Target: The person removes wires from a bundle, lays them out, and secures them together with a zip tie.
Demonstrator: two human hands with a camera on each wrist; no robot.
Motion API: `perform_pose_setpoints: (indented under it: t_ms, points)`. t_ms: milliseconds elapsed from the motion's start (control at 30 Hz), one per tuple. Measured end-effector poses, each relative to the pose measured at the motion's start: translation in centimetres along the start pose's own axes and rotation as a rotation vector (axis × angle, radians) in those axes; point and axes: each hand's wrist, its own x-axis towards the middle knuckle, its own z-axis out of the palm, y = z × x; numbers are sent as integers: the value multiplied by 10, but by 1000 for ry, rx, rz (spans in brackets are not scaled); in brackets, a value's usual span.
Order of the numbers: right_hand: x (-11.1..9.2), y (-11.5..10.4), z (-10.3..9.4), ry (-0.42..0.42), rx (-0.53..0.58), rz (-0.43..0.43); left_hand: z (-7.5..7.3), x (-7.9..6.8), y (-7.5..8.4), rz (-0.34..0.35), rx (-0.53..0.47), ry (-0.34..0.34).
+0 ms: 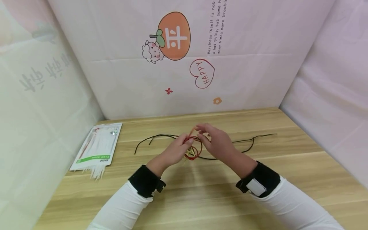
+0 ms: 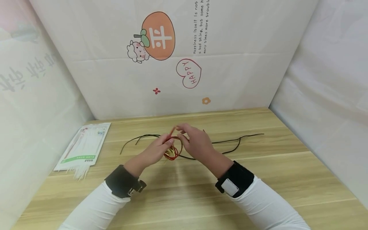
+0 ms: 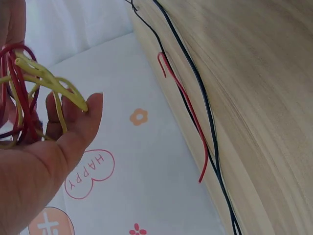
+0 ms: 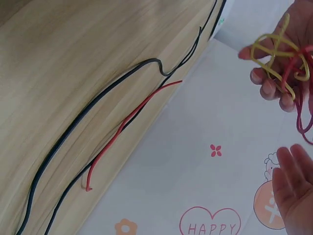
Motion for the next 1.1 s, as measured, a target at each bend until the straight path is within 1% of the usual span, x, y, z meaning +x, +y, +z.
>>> perform_pose_setpoints:
  t_ms: [133,167,267,333,367,433,467,600,667,700,733,800,867,933,1000,1100]
  points:
    - [-3,-2,3,-56,21,47,-2,1,-5,-37,-65,103]
    - [-4,-2,4,-74,31,57,-2,1,-6,-42,-81,117]
    - [-7,-2,9,-112,52,61,-4,1,-7,-42,-79,139]
    - [-8,-1,12,-106,55,39,-4,2,-8,-43,-45,140]
    - [-9,-1,13,-89,50,16,-4,2,-9,-44,-24,131]
    - [-9,0,15,-34,24,-49,-4,2,-10,-46,23,100]
    - [-8,1,16,-3,2,-96,-3,2,-10,-45,50,78]
    - [-2,-1,17,95,-112,-358,-1,3,-13,-33,177,-3]
    - [1,-1,18,115,-175,-471,0,4,-14,-17,225,-14]
    - [2,-1,18,120,-208,-506,0,3,-15,-11,235,-12]
    - [2,0,17,122,-223,-518,0,3,-15,1,250,-4]
    - [2,3,15,119,-269,-494,-1,2,-16,4,249,18]
    - [1,7,11,106,-297,-442,-3,0,-17,8,253,45]
    - [-1,12,8,74,-298,-387,-5,-1,-17,10,265,63]
    - [-3,15,6,39,-295,-355,-6,-3,-18,12,270,67]
    - [-6,19,6,0,-280,-342,-7,-3,-18,41,305,56]
